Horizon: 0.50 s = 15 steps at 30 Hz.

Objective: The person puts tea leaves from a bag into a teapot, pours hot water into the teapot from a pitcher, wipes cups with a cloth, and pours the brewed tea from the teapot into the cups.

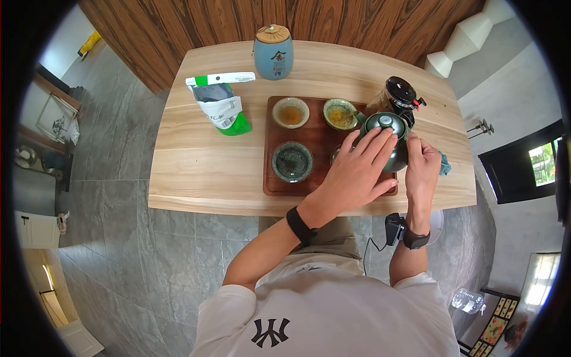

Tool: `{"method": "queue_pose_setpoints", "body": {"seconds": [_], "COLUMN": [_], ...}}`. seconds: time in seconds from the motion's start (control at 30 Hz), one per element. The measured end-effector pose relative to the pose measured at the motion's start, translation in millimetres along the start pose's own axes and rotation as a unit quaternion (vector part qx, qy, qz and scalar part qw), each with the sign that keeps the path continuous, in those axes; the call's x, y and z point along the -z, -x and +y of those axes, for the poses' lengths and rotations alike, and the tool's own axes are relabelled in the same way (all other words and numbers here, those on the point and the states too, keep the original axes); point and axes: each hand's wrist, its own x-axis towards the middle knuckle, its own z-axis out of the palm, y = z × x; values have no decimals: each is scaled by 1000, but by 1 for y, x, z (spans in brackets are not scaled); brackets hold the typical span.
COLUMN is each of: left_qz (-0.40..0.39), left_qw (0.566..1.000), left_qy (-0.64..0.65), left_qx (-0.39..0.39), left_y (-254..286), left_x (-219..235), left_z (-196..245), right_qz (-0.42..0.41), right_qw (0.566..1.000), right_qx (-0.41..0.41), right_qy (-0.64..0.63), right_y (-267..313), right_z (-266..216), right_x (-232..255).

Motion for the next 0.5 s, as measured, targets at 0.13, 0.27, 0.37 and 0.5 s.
{"method": "queue_pose_setpoints", "body": {"seconds": [0.13,0.27,0.37,0.5], "left_qz": [0,0,1,1], "left_qw": [1000,1000,1000,1000], "left_qy": [-4,-7,-8,-6], "left_qx": [0,-1,-1,-1], "left_y": [0,0,-1,-2], "left_x": [0,0,0,-1], "left_z": [0,-1,-1,0], "right_qz": [0,2,-2,4], "right_qw": [1000,1000,1000,999], "right_qx": [-3,-2,-7,-25], "right_qy": [13,1,-2,-31], "right_y": [-1,-1,-1,3], "right_z": [1,1,1,1], "right_x": [1,0,1,-1]}}
